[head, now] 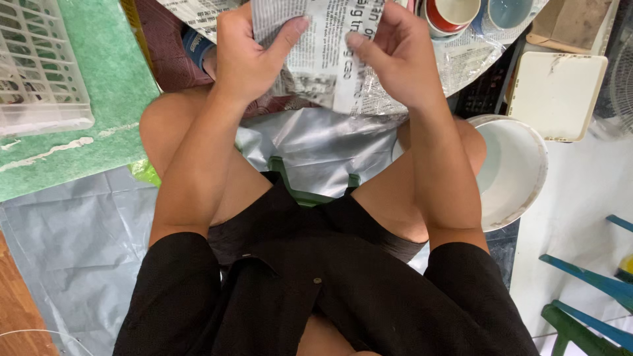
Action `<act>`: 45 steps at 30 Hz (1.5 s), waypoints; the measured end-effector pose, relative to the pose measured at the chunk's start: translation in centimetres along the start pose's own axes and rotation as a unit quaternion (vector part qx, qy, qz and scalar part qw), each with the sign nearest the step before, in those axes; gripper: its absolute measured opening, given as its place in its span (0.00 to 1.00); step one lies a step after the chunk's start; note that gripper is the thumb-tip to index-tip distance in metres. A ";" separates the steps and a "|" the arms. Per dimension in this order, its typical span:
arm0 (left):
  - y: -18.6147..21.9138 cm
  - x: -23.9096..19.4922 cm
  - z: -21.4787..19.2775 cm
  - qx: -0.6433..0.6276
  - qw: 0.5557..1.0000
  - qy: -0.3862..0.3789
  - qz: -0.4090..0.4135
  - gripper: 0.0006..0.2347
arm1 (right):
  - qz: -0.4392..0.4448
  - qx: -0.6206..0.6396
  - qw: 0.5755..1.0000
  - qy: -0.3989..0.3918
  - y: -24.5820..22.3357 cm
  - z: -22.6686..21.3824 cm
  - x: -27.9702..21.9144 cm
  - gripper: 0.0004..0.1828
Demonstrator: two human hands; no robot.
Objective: The person repeatedly folds and unfolds sheets of newspaper while seated. They handle the paper with both hands, creasing it into smaller sections and then opening it back out, repeating this cycle multiple times.
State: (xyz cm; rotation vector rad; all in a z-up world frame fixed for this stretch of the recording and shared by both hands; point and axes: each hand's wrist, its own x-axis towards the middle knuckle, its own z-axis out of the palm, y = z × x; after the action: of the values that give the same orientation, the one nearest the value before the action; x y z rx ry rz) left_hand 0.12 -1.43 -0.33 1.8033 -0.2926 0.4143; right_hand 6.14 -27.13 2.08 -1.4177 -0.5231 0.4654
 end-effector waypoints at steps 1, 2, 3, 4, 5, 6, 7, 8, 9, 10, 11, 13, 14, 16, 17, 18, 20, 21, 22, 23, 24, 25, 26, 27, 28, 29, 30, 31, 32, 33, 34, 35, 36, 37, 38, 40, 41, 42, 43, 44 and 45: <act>-0.1 0.1 -0.4 -0.043 0.999 -0.029 -0.005 0.06 | -0.011 -0.020 1.000 0.017 0.3 -0.2 0.1 0.16; -0.2 0.1 -0.7 -0.086 0.995 -0.058 -0.011 0.06 | -0.023 -0.041 0.998 0.033 0.6 -0.5 0.2 0.13; -0.2 0.2 -0.8 -0.132 0.988 -0.070 -0.040 0.05 | -0.025 -0.079 0.995 0.049 1.0 -1.0 0.2 0.11; -0.3 0.2 -0.9 -0.178 0.978 -0.081 -0.068 0.05 | -0.026 -0.118 0.991 0.064 1.4 -1.5 0.2 0.09; -0.3 0.3 -0.9 -0.223 0.966 -0.092 -0.095 0.05 | -0.028 -0.119 0.990 0.065 1.8 -1.8 0.1 0.09; -0.3 0.4 -0.9 -0.226 0.968 -0.075 -0.081 0.05 | -0.031 -0.120 0.990 0.066 2.2 -2.1 0.1 0.09; -0.3 0.6 -0.9 -0.229 0.970 -0.057 -0.067 0.06 | -0.031 -0.084 0.994 0.054 2.6 -2.2 -0.1 0.10; -0.3 0.7 -0.9 -0.232 0.971 -0.039 -0.053 0.07 | -0.032 -0.049 0.997 0.042 3.0 -2.3 -0.2 0.11; -0.3 0.6 -0.8 -0.220 0.974 -0.048 -0.025 0.06 | -0.062 -0.074 0.994 0.047 3.2 -2.4 -0.3 0.10; -0.2 0.6 -0.8 -0.209 0.976 -0.058 0.003 0.07 | -0.092 -0.100 0.989 0.051 3.5 -2.4 -0.4 0.09; -0.2 0.6 -0.8 -0.198 0.977 -0.069 0.032 0.08 | -0.123 -0.125 0.983 0.055 3.6 -2.4 -0.5 0.09; -0.1 0.8 -1.0 -0.113 0.990 -0.044 0.070 0.12 | -0.005 0.165 0.980 0.109 3.5 -2.3 -0.5 0.15; 0.0 1.0 -1.2 -0.069 0.993 -0.031 0.090 0.15 | 0.054 0.306 0.941 0.131 3.4 -2.2 -0.4 0.19; 0.0 1.0 -1.5 -0.077 0.992 -0.038 0.096 0.17 | 0.025 0.210 0.974 0.076 3.1 -2.1 -0.2 0.18; 0.0 1.0 -1.5 -0.082 0.991 -0.041 0.098 0.18 | 0.011 0.160 0.986 0.049 2.9 -2.0 -0.2 0.18; 0.0 0.9 -1.6 -0.078 0.990 -0.046 0.104 0.19 | -0.002 0.110 0.994 0.022 2.7 -1.9 -0.2 0.18; 0.1 0.8 -1.7 -0.072 0.989 -0.059 0.116 0.19 | -0.028 0.009 0.999 -0.032 2.3 -1.7 -0.2 0.19; 0.1 0.8 -1.9 -0.058 0.991 -0.069 0.100 0.18 | -0.024 0.003 0.999 -0.022 2.1 -1.6 -0.1 0.19; 0.3 0.9 -2.2 -0.043 0.992 -0.080 0.085 0.17 | -0.020 -0.002 1.000 -0.012 1.8 -1.4 -0.2 0.20; 0.5 1.0 -2.6 -0.028 0.993 -0.089 0.071 0.15 | -0.016 -0.009 1.000 -0.002 1.5 -1.2 -0.1 0.20; 0.7 1.1 -2.9 -0.034 0.991 -0.101 0.081 0.14 | -0.041 -0.012 0.999 0.004 1.1 -1.0 -0.1 0.21; 1.0 1.2 -3.4 -0.039 0.989 -0.112 0.090 0.14 | -0.066 -0.014 0.998 0.010 0.7 -0.8 -0.1 0.22; 1.2 1.3 -3.8 -0.044 0.986 -0.123 0.100 0.14 | -0.090 -0.016 0.996 0.015 0.3 -0.5 -0.2 0.22; 1.5 1.4 -4.1 -0.049 0.983 -0.135 0.110 0.14 | -0.094 -0.040 0.995 0.011 0.0 -0.2 -0.3 0.24; 1.6 1.5 -4.2 -0.054 0.980 -0.147 0.120 0.15 | -0.098 -0.064 0.993 0.007 -0.2 0.2 -0.4 0.26; 1.7 1.7 -4.4 -0.059 0.976 -0.161 0.131 0.16 | -0.102 -0.087 0.991 0.004 -0.5 0.4 -0.4 0.27; 1.6 1.7 -4.0 -0.017 0.979 -0.164 0.117 0.14 | -0.110 -0.103 0.988 -0.014 -0.7 0.5 -0.3 0.29; 1.6 1.3 -3.1 0.023 0.981 -0.164 0.099 0.11 | -0.115 -0.117 0.986 -0.033 -0.8 0.7 -0.4 0.30; 1.4 1.0 -2.6 0.064 0.981 -0.165 0.081 0.09 | -0.119 -0.125 0.984 -0.045 -0.9 0.7 -0.4 0.30; 1.2 0.8 -2.2 0.079 0.982 -0.155 0.068 0.08 | -0.123 -0.133 0.982 -0.057 -0.9 0.8 -0.5 0.31; 1.0 0.6 -1.9 0.095 0.983 -0.145 0.055 0.08 | -0.126 -0.134 0.981 -0.063 -0.8 0.7 -0.4 0.30; 0.8 0.4 -1.7 0.110 0.984 -0.136 0.041 0.08 | -0.125 -0.145 0.980 -0.059 -0.7 0.7 -0.4 0.28; 0.7 0.2 -1.5 0.109 0.985 -0.129 0.046 0.07 | -0.124 -0.155 0.979 -0.055 -0.5 0.7 -0.4 0.26; 0.6 0.1 -1.3 0.108 0.985 -0.123 0.053 0.07 | -0.121 -0.176 0.976 -0.041 -0.3 0.8 -0.4 0.23; 0.5 0.1 -1.2 0.107 0.986 -0.117 0.060 0.06 | -0.117 -0.197 0.973 -0.028 0.0 1.0 -0.4 0.19; 0.5 0.2 -1.2 0.100 0.984 -0.116 0.090 0.07 | -0.111 -0.240 0.964 -0.001 0.4 1.2 -0.2 0.12; 0.5 0.1 -1.1 0.097 0.983 -0.115 0.103 0.07 | -0.106 -0.261 0.960 0.011 0.6 1.2 -0.3 0.09; 0.4 0.0 -1.2 0.095 0.985 -0.111 0.092 0.06 | -0.115 -0.270 0.956 0.019 0.7 1.2 -0.3 0.07; 0.4 0.0 -1.4 0.095 0.986 -0.107 0.082 0.06 | -0.124 -0.280 0.951 0.027 0.8 1.2 -0.3 0.04; 0.3 0.0 -1.6 0.094 0.988 -0.103 0.072 0.06 | -0.134 -0.290 0.947 0.035 0.8 1.0 -0.3 0.03; 0.2 0.0 -1.9 0.099 0.987 -0.103 0.076 0.06 | -0.151 -0.316 0.935 0.046 0.8 0.9 -0.3 0.03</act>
State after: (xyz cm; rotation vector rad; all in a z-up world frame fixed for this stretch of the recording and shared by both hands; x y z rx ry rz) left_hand -0.15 0.32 0.28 2.0294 -0.5534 0.3739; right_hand 5.40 -26.47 1.33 -1.9175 -0.8471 -0.0355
